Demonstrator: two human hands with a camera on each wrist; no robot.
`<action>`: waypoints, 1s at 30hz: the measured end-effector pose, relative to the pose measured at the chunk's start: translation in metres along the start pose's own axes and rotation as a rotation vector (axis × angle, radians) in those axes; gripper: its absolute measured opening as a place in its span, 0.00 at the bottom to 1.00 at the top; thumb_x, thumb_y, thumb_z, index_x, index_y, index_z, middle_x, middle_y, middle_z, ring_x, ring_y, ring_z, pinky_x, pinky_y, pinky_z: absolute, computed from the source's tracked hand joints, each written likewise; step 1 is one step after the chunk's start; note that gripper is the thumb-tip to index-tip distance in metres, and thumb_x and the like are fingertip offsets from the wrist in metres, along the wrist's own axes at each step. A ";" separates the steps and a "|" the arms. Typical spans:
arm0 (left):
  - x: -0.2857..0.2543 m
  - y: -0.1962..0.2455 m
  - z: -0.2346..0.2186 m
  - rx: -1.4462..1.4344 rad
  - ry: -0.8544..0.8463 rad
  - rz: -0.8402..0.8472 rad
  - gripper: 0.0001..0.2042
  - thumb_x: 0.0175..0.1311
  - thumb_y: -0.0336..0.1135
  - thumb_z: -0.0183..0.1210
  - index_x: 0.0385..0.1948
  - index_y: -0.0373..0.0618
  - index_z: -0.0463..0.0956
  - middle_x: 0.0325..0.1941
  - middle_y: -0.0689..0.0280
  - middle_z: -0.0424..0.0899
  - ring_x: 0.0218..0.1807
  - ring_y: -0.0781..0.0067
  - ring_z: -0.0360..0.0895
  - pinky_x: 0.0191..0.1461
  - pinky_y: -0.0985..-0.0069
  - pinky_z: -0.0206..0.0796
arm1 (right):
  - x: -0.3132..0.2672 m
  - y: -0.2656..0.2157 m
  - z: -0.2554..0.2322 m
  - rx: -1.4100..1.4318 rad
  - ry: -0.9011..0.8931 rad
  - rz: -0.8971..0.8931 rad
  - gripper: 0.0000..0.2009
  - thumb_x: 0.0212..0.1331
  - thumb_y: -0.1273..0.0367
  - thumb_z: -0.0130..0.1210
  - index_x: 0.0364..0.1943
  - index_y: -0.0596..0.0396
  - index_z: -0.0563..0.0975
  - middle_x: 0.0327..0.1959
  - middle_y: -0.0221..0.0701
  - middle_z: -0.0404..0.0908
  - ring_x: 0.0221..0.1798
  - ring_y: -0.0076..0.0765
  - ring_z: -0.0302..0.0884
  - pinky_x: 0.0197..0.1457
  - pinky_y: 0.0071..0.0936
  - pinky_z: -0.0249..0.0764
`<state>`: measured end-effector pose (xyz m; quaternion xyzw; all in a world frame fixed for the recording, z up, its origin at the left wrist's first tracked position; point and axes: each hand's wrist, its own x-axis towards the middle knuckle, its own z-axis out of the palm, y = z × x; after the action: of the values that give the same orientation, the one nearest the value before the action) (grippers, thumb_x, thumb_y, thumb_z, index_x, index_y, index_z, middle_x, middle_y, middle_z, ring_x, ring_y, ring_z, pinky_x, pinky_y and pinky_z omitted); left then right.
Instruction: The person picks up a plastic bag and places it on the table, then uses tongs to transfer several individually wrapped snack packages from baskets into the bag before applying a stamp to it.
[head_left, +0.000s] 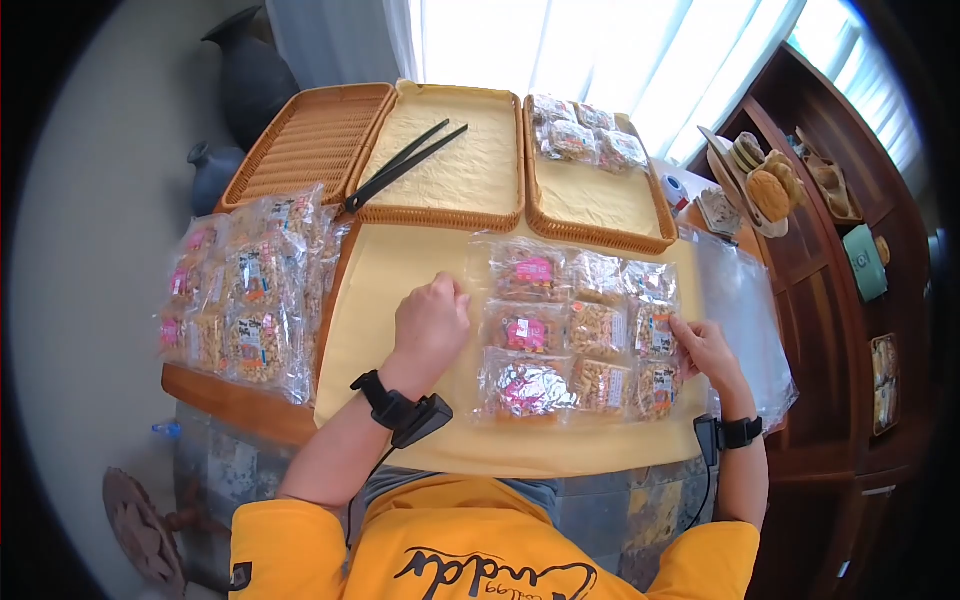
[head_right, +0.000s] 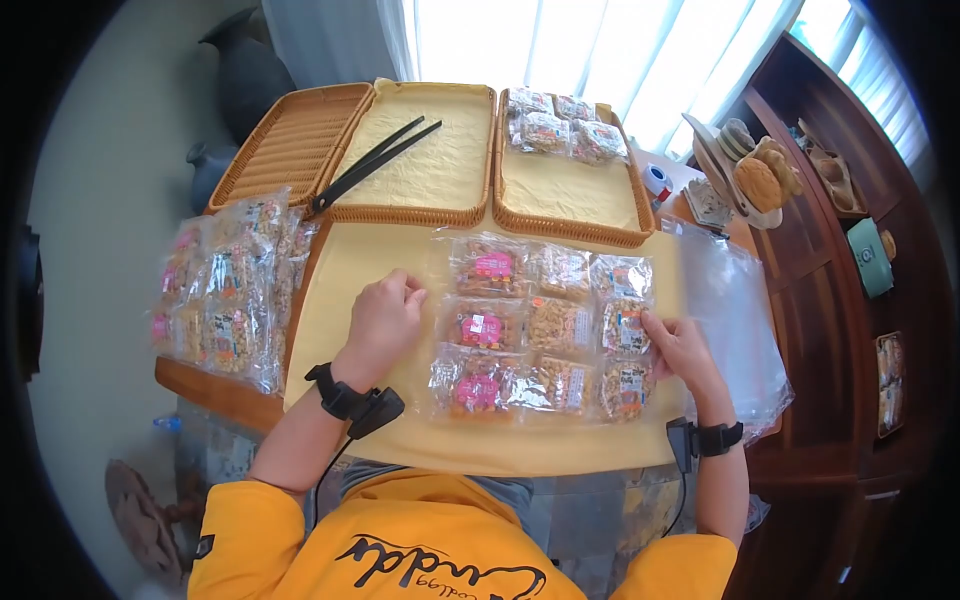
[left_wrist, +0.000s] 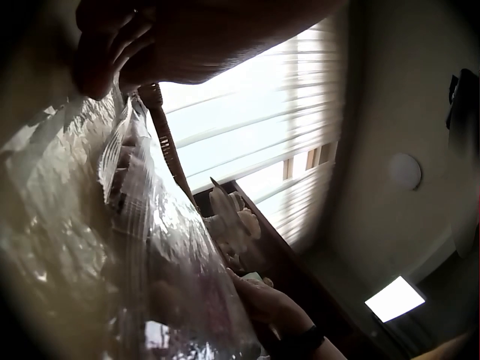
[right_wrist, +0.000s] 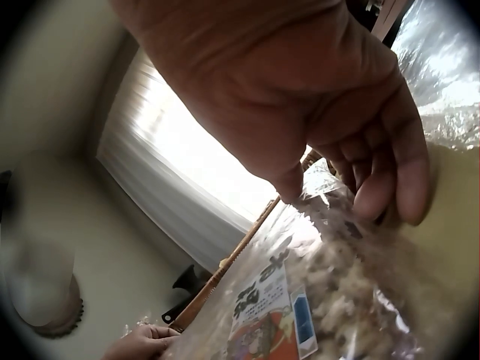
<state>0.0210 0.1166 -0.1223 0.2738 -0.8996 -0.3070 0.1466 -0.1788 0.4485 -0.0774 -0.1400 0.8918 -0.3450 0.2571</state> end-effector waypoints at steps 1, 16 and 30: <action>0.001 0.001 -0.002 0.005 0.047 -0.024 0.09 0.56 0.36 0.63 0.29 0.40 0.77 0.33 0.55 0.83 0.40 0.51 0.81 0.46 0.60 0.72 | -0.002 -0.001 0.002 0.024 -0.004 -0.001 0.27 0.67 0.49 0.51 0.26 0.62 0.78 0.15 0.27 0.74 0.14 0.22 0.74 0.15 0.18 0.71; -0.017 -0.017 -0.033 -0.445 -0.209 -0.224 0.08 0.57 0.29 0.59 0.37 0.37 0.73 0.23 0.60 0.81 0.24 0.69 0.80 0.30 0.71 0.70 | -0.005 -0.004 0.039 0.222 -0.081 -0.041 0.23 0.66 0.51 0.54 0.36 0.60 0.81 0.25 0.25 0.80 0.21 0.16 0.73 0.20 0.17 0.69; -0.027 -0.019 -0.064 -0.837 -0.518 -0.359 0.11 0.58 0.26 0.61 0.41 0.37 0.73 0.22 0.72 0.77 0.20 0.88 0.69 0.23 0.88 0.58 | -0.021 -0.004 0.063 0.574 0.051 -0.243 0.14 0.64 0.63 0.59 0.42 0.63 0.78 0.32 0.24 0.80 0.31 0.13 0.71 0.32 0.17 0.67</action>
<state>0.0783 0.0896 -0.0882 0.2570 -0.6456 -0.7181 -0.0388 -0.1267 0.4206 -0.1068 -0.1587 0.7409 -0.6142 0.2207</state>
